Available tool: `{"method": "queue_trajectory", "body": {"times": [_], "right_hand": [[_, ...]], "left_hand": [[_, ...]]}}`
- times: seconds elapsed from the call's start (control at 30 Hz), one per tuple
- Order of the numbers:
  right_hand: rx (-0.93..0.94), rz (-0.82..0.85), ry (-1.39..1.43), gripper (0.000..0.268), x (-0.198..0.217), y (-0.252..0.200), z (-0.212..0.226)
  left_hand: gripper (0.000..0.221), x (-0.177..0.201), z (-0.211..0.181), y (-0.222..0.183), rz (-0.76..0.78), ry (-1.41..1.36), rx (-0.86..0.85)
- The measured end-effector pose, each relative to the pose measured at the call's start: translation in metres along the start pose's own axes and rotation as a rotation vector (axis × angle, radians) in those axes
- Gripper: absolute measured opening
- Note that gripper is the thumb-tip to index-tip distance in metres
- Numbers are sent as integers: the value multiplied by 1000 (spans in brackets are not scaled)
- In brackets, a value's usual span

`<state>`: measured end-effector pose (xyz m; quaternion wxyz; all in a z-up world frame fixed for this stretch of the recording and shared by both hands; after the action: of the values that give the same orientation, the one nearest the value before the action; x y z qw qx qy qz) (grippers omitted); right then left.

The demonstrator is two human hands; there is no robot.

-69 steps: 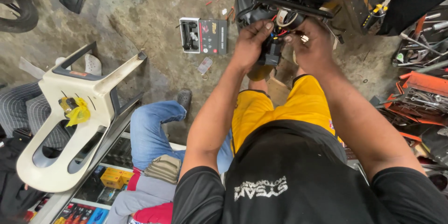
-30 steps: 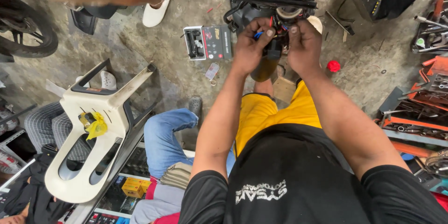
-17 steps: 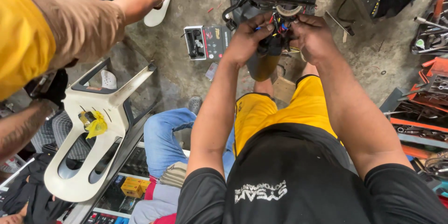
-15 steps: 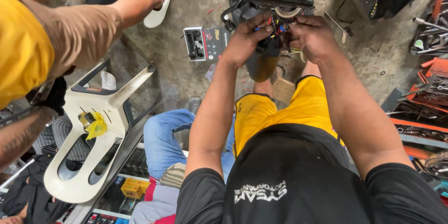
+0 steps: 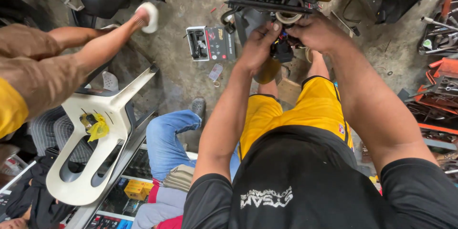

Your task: Repairing and organizing the electrical wiring harness on the front of a motorcycle using electrical tape.

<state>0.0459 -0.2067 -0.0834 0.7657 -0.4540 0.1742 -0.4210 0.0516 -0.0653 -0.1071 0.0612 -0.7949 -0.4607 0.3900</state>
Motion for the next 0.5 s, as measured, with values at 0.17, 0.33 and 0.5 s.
{"method": "queue_trajectory", "body": {"times": [0.17, 0.33, 0.5], "right_hand": [[508, -253, -122, 30, 4, -2, 25], [515, -489, 212, 8, 9, -46, 20], [681, -609, 438, 22, 4, -61, -1]], "left_hand": [[19, 6, 7, 3, -22, -138, -77], [25, -20, -11, 2, -2, -415, -244], [23, -24, -12, 4, 23, -449, -260]]}}
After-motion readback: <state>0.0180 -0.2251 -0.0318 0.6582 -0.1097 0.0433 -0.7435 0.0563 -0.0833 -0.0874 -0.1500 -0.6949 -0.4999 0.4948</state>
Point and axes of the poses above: each hand's wrist, its own y-axis towards the middle knuckle, its own x-axis out of the back of the hand, z = x × y, the point moved 10 cm from there along y, towards the middle knuckle, and after that the axes turned 8 degrees about z, right-handed, at the moved point
